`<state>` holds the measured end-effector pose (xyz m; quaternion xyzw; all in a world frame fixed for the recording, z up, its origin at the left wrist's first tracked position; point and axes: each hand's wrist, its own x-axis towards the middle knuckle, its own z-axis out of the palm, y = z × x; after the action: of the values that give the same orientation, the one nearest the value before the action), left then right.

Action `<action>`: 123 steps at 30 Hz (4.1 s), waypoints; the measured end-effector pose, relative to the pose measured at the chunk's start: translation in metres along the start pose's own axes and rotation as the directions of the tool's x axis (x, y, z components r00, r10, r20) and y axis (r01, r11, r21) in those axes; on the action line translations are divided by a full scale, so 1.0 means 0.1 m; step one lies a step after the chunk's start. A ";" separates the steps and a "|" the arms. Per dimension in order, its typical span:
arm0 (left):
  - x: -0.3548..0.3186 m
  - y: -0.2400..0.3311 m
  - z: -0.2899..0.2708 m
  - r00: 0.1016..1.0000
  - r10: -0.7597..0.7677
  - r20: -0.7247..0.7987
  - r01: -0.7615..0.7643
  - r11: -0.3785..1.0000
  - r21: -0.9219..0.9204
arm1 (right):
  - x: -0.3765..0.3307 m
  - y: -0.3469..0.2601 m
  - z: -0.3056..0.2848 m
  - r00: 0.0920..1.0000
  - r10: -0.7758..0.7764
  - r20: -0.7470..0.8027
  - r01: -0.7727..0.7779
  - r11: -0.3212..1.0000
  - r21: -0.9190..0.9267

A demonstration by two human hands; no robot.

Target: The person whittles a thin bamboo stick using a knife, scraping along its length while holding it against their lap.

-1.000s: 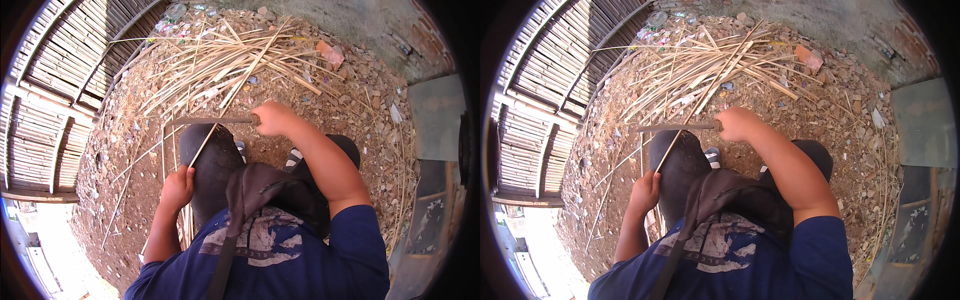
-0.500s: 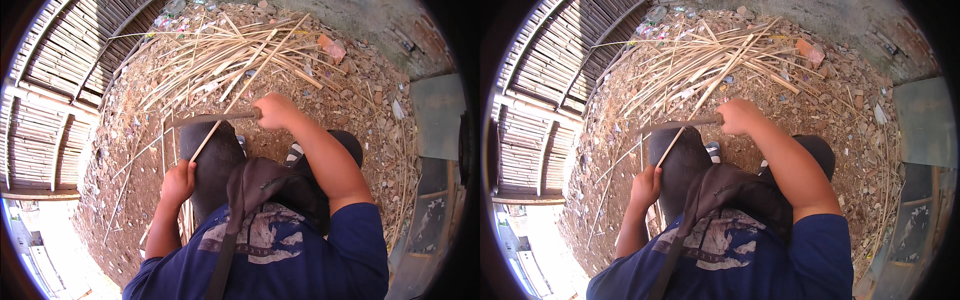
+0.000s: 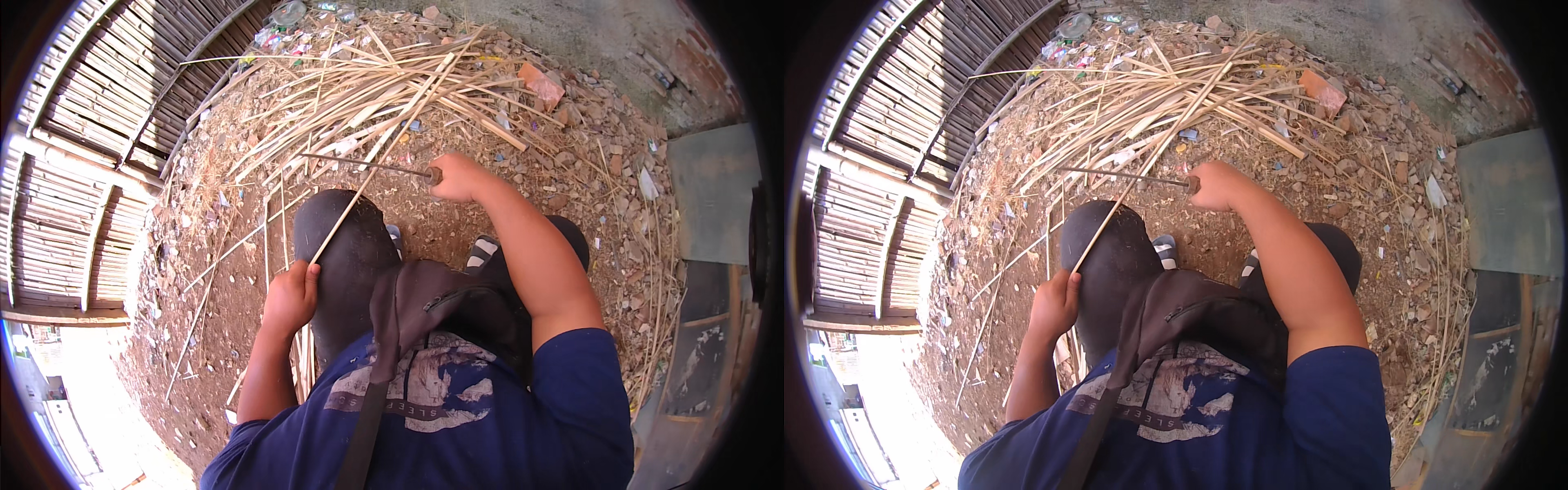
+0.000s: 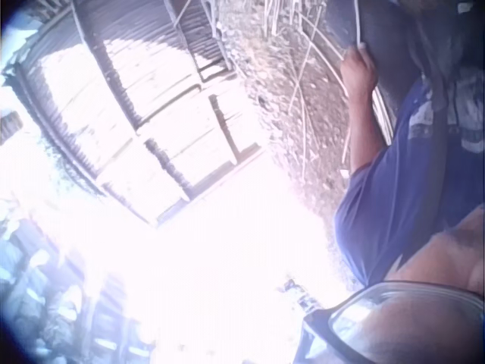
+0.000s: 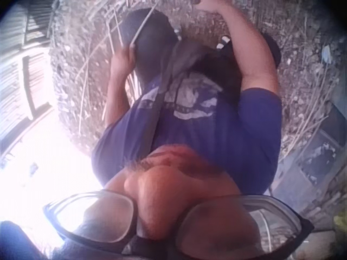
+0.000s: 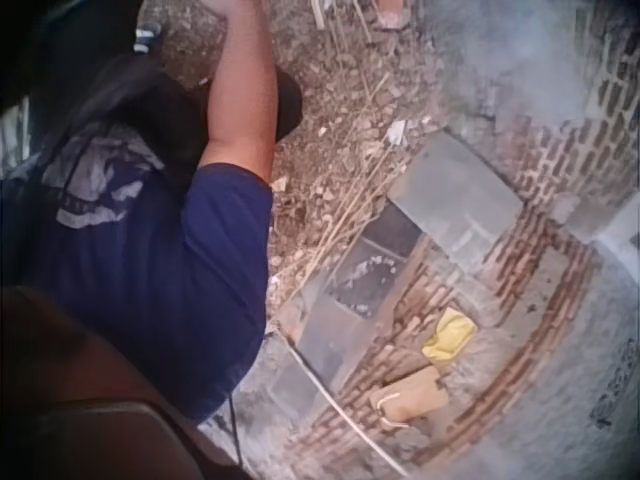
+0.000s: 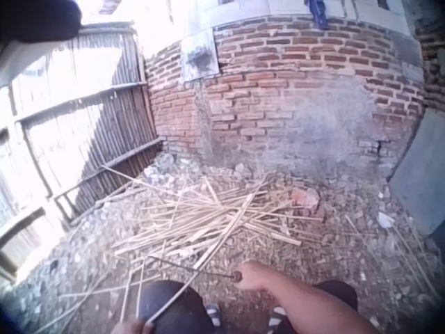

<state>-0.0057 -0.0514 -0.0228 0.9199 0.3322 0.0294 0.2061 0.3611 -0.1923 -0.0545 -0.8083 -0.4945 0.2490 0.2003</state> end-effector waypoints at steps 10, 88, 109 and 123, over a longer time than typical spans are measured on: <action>-0.09 0.00 0.09 0.999 -0.010 -0.039 0.011 0.999 0.034 | -0.06 -0.17 -0.02 0.998 -0.041 -0.054 0.038 0.997 -0.062; -0.02 -0.03 0.09 0.995 0.031 -0.092 -0.029 0.999 0.020 | 0.03 0.05 0.02 0.999 0.033 0.001 -0.033 0.995 -0.092; -0.03 -0.01 0.05 1.000 -0.016 -0.021 0.018 0.998 0.058 | -0.03 0.17 0.15 0.988 0.149 -0.030 -0.146 0.987 0.069; -0.12 0.01 -0.11 1.000 -0.027 0.008 0.027 0.999 -0.027 | -0.20 0.12 -0.13 0.955 0.064 -0.291 -0.045 0.996 0.073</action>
<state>-0.0160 -0.0560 -0.0117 0.9126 0.3435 0.0277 0.2201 0.3697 -0.2164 -0.0466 -0.8426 -0.4285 0.1479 0.2908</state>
